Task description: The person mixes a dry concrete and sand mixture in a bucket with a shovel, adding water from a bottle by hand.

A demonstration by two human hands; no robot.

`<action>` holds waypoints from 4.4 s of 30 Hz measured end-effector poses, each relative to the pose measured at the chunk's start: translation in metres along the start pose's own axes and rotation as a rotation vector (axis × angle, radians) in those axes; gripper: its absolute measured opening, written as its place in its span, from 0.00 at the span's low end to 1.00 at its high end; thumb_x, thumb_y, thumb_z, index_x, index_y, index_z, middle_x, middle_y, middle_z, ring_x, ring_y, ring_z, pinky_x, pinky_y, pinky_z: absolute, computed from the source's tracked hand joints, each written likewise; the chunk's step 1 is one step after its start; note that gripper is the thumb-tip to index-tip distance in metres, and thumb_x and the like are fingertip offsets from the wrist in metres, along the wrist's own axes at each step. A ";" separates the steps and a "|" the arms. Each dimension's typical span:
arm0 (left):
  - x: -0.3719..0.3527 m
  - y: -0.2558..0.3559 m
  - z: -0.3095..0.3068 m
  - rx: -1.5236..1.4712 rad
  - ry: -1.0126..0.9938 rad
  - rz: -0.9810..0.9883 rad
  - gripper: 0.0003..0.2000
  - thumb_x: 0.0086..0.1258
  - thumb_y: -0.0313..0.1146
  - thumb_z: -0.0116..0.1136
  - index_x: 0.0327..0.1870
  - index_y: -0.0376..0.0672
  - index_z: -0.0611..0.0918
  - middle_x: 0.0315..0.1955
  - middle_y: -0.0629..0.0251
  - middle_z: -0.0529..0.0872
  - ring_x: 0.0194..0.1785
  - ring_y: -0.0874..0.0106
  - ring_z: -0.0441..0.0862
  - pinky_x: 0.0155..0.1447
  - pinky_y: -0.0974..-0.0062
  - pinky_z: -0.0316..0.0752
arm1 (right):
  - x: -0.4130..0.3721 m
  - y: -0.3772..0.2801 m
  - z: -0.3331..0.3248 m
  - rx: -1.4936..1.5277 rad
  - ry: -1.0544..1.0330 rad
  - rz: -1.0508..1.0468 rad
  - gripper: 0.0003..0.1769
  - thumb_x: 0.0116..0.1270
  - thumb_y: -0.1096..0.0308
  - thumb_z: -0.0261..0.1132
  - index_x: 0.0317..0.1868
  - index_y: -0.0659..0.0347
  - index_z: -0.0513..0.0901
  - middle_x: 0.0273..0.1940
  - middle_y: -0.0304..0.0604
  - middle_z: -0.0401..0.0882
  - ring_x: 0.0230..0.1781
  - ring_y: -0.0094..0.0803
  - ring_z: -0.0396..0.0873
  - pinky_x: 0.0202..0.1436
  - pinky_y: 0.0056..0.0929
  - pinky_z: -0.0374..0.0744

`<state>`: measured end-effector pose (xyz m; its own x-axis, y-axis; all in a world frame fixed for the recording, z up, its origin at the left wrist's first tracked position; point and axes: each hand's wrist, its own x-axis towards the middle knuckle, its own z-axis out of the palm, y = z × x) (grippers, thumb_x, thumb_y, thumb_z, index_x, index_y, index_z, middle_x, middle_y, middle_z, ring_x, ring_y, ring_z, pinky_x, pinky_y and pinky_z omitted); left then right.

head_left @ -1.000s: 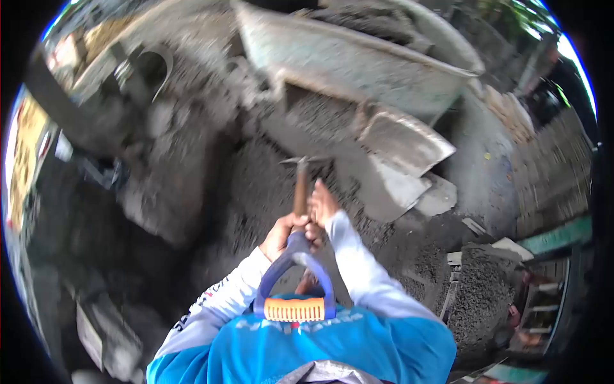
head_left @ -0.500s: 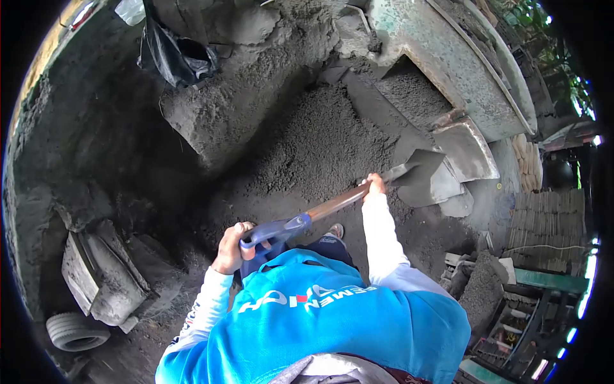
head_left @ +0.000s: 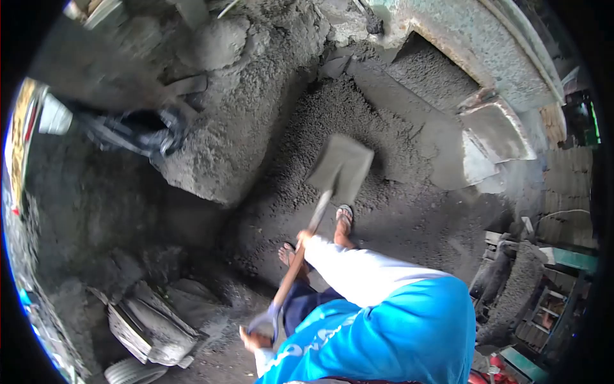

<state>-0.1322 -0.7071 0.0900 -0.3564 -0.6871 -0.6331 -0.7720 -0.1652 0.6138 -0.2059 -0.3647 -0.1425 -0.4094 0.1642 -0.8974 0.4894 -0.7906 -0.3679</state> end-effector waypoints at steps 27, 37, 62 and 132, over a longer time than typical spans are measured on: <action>-0.017 0.004 0.264 0.187 -0.272 0.145 0.26 0.69 0.56 0.48 0.16 0.48 0.61 0.07 0.69 0.58 0.09 0.73 0.57 0.14 0.69 0.56 | 0.117 -0.112 -0.109 0.698 0.290 0.090 0.18 0.55 0.59 0.72 0.36 0.57 0.73 0.25 0.38 0.70 0.20 0.35 0.73 0.24 0.44 0.78; -0.049 0.007 0.286 0.516 -0.767 0.105 0.30 0.67 0.61 0.47 0.14 0.45 0.63 0.04 0.62 0.64 0.05 0.65 0.63 0.09 0.66 0.60 | -0.076 -0.121 -0.242 1.020 0.580 -0.139 0.09 0.58 0.63 0.67 0.35 0.54 0.75 0.25 0.35 0.68 0.22 0.34 0.72 0.24 0.42 0.74; -0.551 0.013 0.312 -0.227 -2.706 1.981 0.23 0.52 0.52 0.70 0.24 0.39 0.77 0.28 0.58 0.81 0.33 0.59 0.80 0.38 0.63 0.71 | -0.553 -0.205 -0.510 1.230 0.538 -1.535 0.13 0.56 0.61 0.69 0.38 0.51 0.74 0.27 0.38 0.73 0.29 0.37 0.74 0.38 0.42 0.77; -0.576 0.035 0.327 0.318 -2.247 0.618 0.17 0.69 0.45 0.56 0.26 0.41 0.74 0.15 0.70 0.70 0.17 0.79 0.68 0.21 0.81 0.62 | -0.521 -0.268 -0.501 1.353 0.463 -1.390 0.04 0.63 0.71 0.62 0.33 0.57 0.74 0.20 0.39 0.71 0.21 0.35 0.75 0.30 0.41 0.79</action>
<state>-0.1256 -0.0856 0.3219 -0.1234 0.9907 0.0568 -0.3373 -0.0957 0.9365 0.2616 0.0574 0.3017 0.3767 0.8843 -0.2758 -0.8153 0.1752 -0.5518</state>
